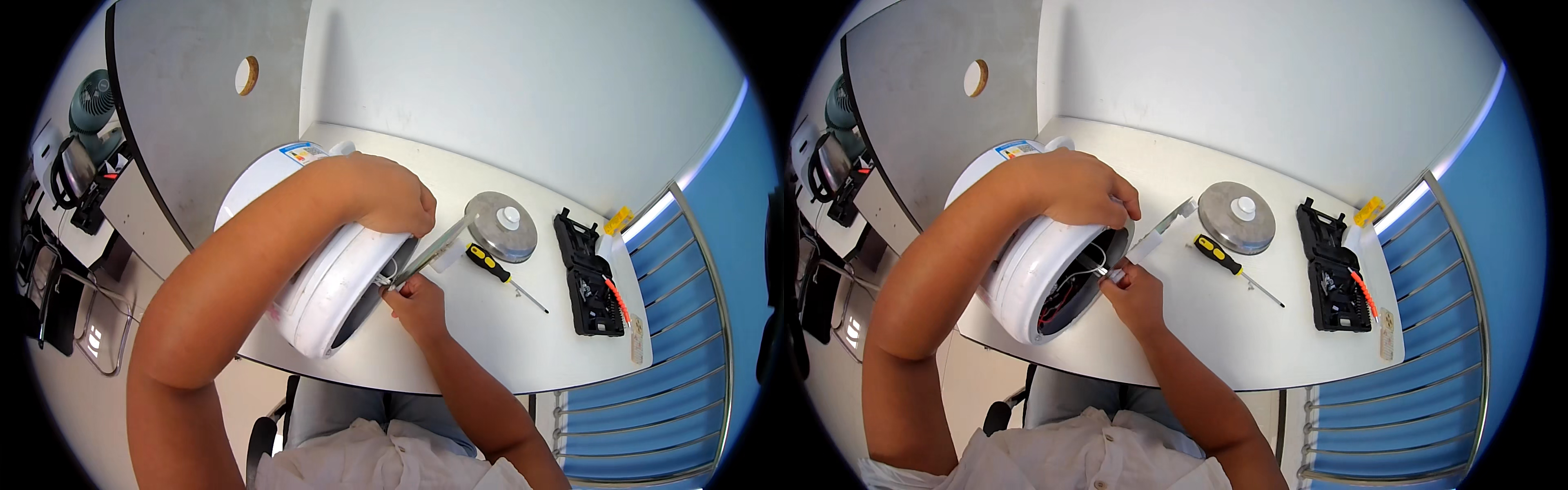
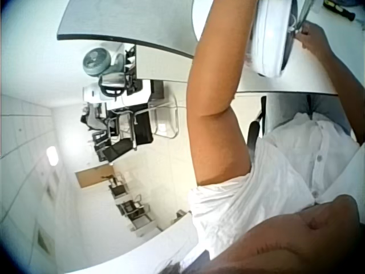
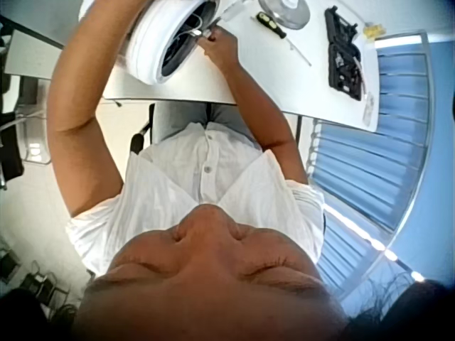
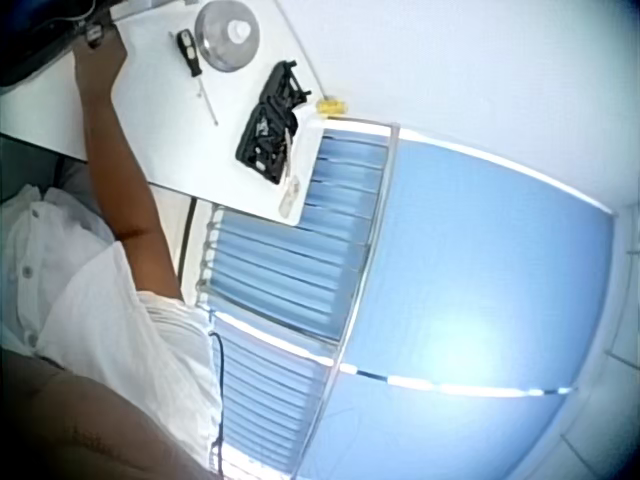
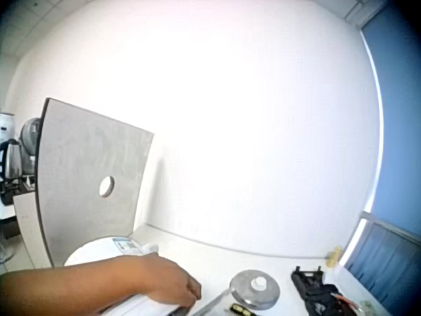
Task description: The person disassembles a white cylindrical appliance on a table, removes a metal disc, and uses a screwdriver to adjust internal components. The person then reassembles the appliance by placing the disc back and closing the casing.
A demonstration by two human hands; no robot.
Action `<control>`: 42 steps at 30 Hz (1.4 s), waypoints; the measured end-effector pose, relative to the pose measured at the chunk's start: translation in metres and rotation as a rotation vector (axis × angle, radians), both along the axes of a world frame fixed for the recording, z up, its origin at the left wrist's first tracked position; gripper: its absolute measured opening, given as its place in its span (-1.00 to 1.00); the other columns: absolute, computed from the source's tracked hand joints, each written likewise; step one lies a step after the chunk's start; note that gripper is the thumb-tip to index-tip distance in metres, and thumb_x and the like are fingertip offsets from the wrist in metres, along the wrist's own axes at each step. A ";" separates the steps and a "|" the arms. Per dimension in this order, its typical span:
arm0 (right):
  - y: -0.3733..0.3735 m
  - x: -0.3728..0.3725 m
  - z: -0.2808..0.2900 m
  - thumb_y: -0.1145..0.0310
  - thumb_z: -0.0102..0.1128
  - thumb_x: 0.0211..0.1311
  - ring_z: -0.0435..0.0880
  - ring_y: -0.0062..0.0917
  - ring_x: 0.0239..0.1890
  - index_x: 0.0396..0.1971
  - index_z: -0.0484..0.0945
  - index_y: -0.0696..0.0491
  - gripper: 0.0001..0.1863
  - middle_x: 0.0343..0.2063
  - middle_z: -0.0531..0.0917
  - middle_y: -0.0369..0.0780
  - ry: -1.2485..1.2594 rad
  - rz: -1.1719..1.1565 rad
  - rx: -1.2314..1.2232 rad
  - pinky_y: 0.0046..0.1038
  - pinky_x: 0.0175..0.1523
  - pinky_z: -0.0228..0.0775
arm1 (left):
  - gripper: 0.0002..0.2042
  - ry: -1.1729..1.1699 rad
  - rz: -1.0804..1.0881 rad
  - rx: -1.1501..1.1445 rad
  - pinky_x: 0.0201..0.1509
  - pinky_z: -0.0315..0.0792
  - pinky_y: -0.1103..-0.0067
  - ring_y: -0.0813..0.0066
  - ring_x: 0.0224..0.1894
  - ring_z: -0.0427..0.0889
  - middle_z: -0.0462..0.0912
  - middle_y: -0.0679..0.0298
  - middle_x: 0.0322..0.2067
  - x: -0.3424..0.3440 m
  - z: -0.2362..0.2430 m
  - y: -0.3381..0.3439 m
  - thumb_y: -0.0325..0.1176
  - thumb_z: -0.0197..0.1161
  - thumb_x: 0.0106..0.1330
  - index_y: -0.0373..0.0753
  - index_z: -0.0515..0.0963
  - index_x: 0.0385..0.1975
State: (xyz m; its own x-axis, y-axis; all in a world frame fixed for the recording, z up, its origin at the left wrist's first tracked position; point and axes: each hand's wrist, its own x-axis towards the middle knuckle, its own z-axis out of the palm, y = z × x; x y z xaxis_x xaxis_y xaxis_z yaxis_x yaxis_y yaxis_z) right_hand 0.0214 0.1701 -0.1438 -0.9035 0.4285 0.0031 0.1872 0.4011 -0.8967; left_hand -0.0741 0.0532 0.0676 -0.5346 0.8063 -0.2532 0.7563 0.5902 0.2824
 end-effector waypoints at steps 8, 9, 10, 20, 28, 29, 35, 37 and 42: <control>-0.005 0.007 0.002 0.26 0.35 -0.12 0.50 -0.56 -0.71 -0.58 0.52 0.16 -0.72 -0.76 0.54 -0.24 0.043 -0.009 0.116 -0.53 -0.51 0.33 | -0.58 -0.066 0.015 0.000 0.01 0.41 0.50 0.30 -0.07 0.57 0.63 0.26 -0.11 0.002 0.004 -0.001 -0.07 0.06 -0.01 0.13 0.59 -0.09; -0.006 0.007 0.005 0.26 0.35 -0.11 0.50 -0.56 -0.71 -0.57 0.53 0.15 -0.73 -0.76 0.54 -0.24 0.032 -0.009 0.128 -0.53 -0.51 0.33 | -0.57 -0.075 0.015 -0.004 0.01 0.41 0.50 0.31 -0.07 0.57 0.63 0.26 -0.11 0.001 0.004 0.001 -0.07 0.07 -0.02 0.13 0.59 -0.09; -0.006 0.007 0.007 0.27 0.35 -0.11 0.50 -0.56 -0.71 -0.56 0.53 0.14 -0.74 -0.76 0.54 -0.25 0.020 -0.010 0.141 -0.53 -0.51 0.32 | -0.57 -0.083 0.016 -0.007 0.01 0.41 0.50 0.31 -0.07 0.57 0.63 0.26 -0.11 0.001 0.005 0.002 -0.07 0.08 -0.02 0.13 0.59 -0.09; -0.008 0.013 0.000 0.24 0.43 -0.17 0.51 -0.52 -0.69 -0.52 0.52 0.11 -0.69 -0.74 0.53 -0.27 0.105 -0.017 0.174 -0.52 -0.49 0.33 | -0.57 -0.118 -0.001 0.009 0.01 0.41 0.51 0.32 -0.08 0.57 0.62 0.27 -0.09 0.000 0.004 0.000 -0.08 0.09 -0.01 0.10 0.59 -0.08; -0.006 0.012 -0.001 0.18 0.44 -0.17 0.47 -0.47 -0.70 -0.52 0.49 0.09 -0.65 -0.77 0.45 -0.27 0.178 -0.005 0.272 -0.47 -0.51 0.30 | -0.57 -0.164 -0.032 0.009 0.02 0.40 0.51 0.33 -0.06 0.56 0.62 0.28 -0.09 -0.001 0.006 0.000 -0.08 0.09 0.00 0.09 0.58 -0.07; -0.005 0.012 -0.004 0.18 0.43 -0.16 0.47 -0.47 -0.70 -0.49 0.50 0.09 -0.65 -0.77 0.46 -0.27 0.171 -0.004 0.286 -0.46 -0.50 0.31 | -0.57 -0.169 -0.034 0.005 0.02 0.40 0.51 0.33 -0.06 0.56 0.62 0.28 -0.09 0.000 0.006 0.001 -0.08 0.09 0.00 0.09 0.58 -0.07; -0.004 0.010 0.001 0.11 0.33 -0.09 0.51 -0.40 -0.65 -0.30 0.54 0.04 -0.61 -0.73 0.48 -0.26 0.091 -0.008 0.381 -0.39 -0.45 0.36 | -0.57 -0.131 -0.004 -0.021 0.02 0.40 0.49 0.31 -0.06 0.56 0.62 0.26 -0.09 -0.004 0.003 0.006 -0.06 0.08 0.02 0.09 0.57 -0.05; -0.002 0.008 0.005 0.08 0.30 -0.07 0.53 -0.38 -0.62 -0.23 0.54 0.03 -0.58 -0.71 0.48 -0.26 0.024 0.005 0.399 -0.37 -0.43 0.38 | -0.56 -0.109 -0.021 -0.008 0.01 0.40 0.48 0.30 -0.06 0.56 0.62 0.25 -0.10 -0.007 0.000 0.005 -0.06 0.07 0.02 0.09 0.57 -0.05; 0.004 0.009 0.011 0.04 0.28 -0.03 0.56 -0.38 -0.51 -0.15 0.52 0.07 -0.50 -0.58 0.52 -0.23 -0.075 0.102 0.400 -0.37 -0.35 0.41 | -0.57 -0.112 -0.039 0.020 0.03 0.39 0.47 0.29 -0.06 0.55 0.62 0.24 -0.10 -0.006 0.004 0.001 -0.06 0.06 0.04 0.07 0.57 -0.05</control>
State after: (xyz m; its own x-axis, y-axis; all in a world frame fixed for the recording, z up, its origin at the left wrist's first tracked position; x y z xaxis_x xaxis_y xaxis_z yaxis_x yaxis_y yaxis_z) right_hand 0.0309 0.1737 -0.1327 -0.9452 0.3156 0.0836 0.1878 0.7351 -0.6515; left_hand -0.0799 0.0541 0.0719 -0.4721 0.8314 -0.2930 0.7415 0.5543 0.3780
